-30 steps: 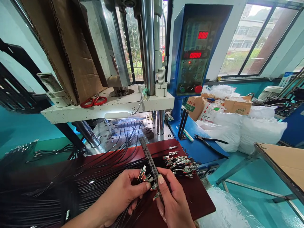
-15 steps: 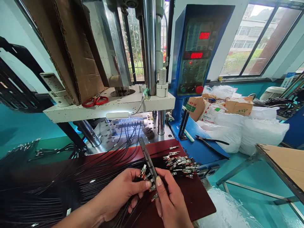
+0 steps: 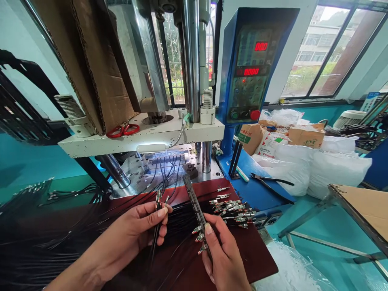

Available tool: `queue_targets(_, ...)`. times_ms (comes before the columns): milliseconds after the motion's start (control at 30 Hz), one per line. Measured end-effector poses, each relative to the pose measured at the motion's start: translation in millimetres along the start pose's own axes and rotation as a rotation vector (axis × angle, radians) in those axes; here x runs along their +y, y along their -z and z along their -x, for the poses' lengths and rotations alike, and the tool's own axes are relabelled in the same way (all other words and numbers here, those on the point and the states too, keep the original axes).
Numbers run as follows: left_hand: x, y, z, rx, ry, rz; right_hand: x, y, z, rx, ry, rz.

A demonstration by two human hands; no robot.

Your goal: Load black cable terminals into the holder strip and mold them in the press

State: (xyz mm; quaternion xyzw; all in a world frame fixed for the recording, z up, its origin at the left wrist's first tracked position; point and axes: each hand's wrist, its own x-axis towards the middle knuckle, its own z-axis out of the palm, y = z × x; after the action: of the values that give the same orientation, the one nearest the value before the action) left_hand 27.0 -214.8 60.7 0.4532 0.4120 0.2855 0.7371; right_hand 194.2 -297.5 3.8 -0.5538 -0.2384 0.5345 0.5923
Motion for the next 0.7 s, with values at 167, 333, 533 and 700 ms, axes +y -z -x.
queue_targets(167,-15.5,-0.8,-5.9,-0.063,0.170,0.113,3.9,0.5,-0.9,0.011,-0.002,0.012)
queue_targets(333,-28.9,-14.5,-13.3,-0.039,0.147,-0.028,3.6,0.7,-0.3,-0.020,-0.025,0.028)
queue_targets(533,-35.2,-19.0,-19.9,-0.033,0.094,-0.136,5.2,2.0,-1.0,-0.027,-0.009,0.025)
queue_targets(700,-34.6,-21.1,-21.0,-0.024,0.121,-0.196,7.5,3.2,-2.3,-0.021,0.006,0.044)
